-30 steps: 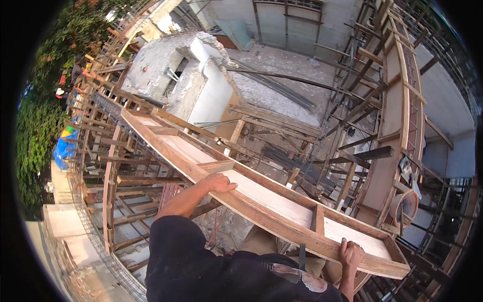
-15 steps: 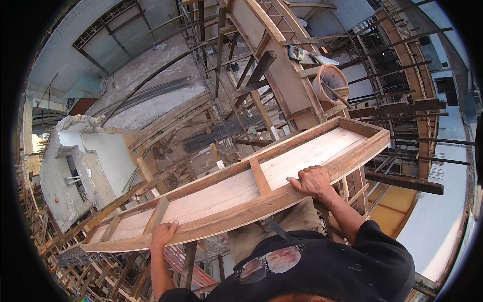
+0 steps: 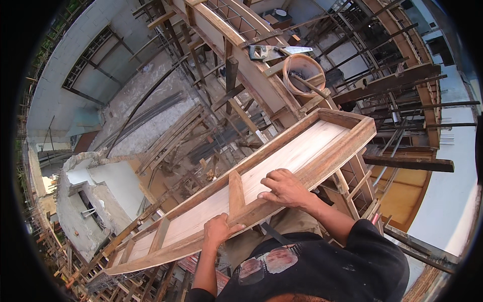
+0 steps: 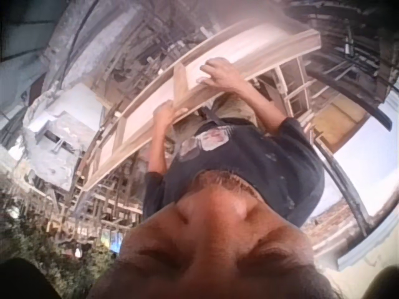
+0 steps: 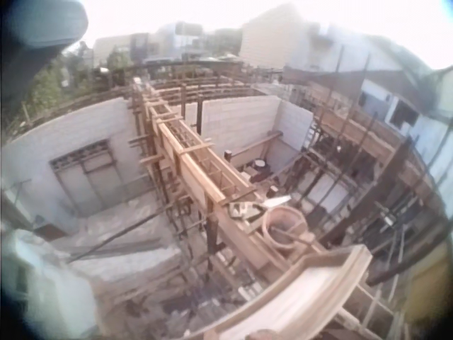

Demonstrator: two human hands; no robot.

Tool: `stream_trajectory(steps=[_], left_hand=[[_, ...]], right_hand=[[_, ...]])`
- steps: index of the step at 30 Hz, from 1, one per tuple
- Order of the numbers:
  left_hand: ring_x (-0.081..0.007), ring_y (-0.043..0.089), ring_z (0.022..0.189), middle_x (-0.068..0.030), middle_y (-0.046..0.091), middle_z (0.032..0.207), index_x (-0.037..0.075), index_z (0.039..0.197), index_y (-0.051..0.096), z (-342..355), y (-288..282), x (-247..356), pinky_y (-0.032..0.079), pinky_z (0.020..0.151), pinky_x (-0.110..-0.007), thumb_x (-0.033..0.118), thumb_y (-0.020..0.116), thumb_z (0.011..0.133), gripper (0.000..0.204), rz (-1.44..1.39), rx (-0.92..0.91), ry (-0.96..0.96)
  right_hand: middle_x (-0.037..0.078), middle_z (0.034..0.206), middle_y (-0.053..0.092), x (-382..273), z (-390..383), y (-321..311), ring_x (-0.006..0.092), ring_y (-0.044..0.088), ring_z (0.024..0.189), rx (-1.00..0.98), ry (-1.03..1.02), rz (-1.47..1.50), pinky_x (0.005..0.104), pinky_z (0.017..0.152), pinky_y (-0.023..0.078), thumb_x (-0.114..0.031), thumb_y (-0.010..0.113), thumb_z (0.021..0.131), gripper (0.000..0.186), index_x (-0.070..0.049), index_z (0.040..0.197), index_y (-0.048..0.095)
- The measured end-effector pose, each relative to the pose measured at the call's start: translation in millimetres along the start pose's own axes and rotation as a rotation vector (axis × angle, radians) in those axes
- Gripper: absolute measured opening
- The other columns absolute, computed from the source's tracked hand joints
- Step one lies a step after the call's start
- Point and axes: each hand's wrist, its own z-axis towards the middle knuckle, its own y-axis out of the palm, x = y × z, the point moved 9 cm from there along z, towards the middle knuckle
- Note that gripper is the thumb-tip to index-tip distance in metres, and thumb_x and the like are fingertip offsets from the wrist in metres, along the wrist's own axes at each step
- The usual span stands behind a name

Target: The person hands a large wooden panel down to another person, then picks up a smaller wooden block and uses a saw to cut it while sitting on a construction frame.

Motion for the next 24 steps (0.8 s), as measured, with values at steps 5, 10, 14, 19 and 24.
stream_trajectory(steps=[5, 10, 14, 19, 24], left_hand=[[-0.0413, 0.071, 0.094, -0.0255, 0.073, 0.095, 0.001, 0.102, 0.07, 1.9, -2.9, -4.7, 0.055, 0.086, -0.05, 0.076, 0.075, 0.073, 0.081, 0.015, 0.12, 0.082], [-0.0419, 0.072, 0.092, -0.0214, 0.074, 0.09, 0.003, 0.103, 0.07, -2.3, -1.5, -11.9, 0.055, 0.085, -0.05, 0.08, 0.073, 0.071, 0.084, -0.069, -0.056, 0.005], [-0.0427, 0.07, 0.097, -0.0227, 0.073, 0.093, 0.004, 0.107, 0.069, -14.9, -20.3, -29.0, 0.055, 0.085, -0.05, 0.075, 0.074, 0.072, 0.079, -0.15, 0.023, 0.014], [-0.0424, 0.07, 0.1, -0.0234, 0.074, 0.097, 0.002, 0.102, 0.073, -45.0, 3.4, -87.3, 0.054, 0.088, -0.05, 0.079, 0.071, 0.071, 0.083, -0.102, -0.052, -0.018], [-0.0418, 0.07, 0.101, -0.0234, 0.074, 0.098, 0.0, 0.1, 0.075, -57.0, 16.9, -112.1, 0.055, 0.09, -0.049, 0.083, 0.068, 0.071, 0.088, -0.116, 0.04, -0.06]], right_hand=[[0.013, 0.13, 0.059, 164.5, -60.8, -192.3, 0.0326, 0.053, 0.124, 0.658, 0.424, -0.397, 0.0495, 0.113, 0.033, -0.028, 0.073, 0.092, 0.046, -0.007, 0.131, 0.062], [0.024, 0.135, 0.064, 347.2, -95.2, -187.6, 0.037, 0.064, 0.123, 0.305, 0.825, 0.065, 0.0407, 0.104, 0.047, -0.051, 0.056, 0.102, 0.068, -0.001, 0.147, 0.051], [0.023, 0.126, 0.069, 378.3, -122.1, -166.8, 0.0341, 0.068, 0.115, 0.4, 0.828, 0.118, 0.0409, 0.1, 0.049, -0.053, 0.059, 0.099, 0.071, -0.004, 0.149, 0.051], [0.018, 0.112, 0.073, 375.6, -115.1, -169.2, 0.0336, 0.07, 0.091, 0.375, 0.862, -0.022, 0.043, 0.07, 0.056, -0.049, 0.064, 0.099, 0.05, -0.004, 0.112, 0.078], [0.021, 0.118, 0.073, 292.0, -93.7, -179.5, 0.0361, 0.068, 0.103, 0.396, 0.892, 0.224, 0.0477, 0.087, 0.055, -0.05, 0.066, 0.096, 0.052, -0.006, 0.123, 0.074]])
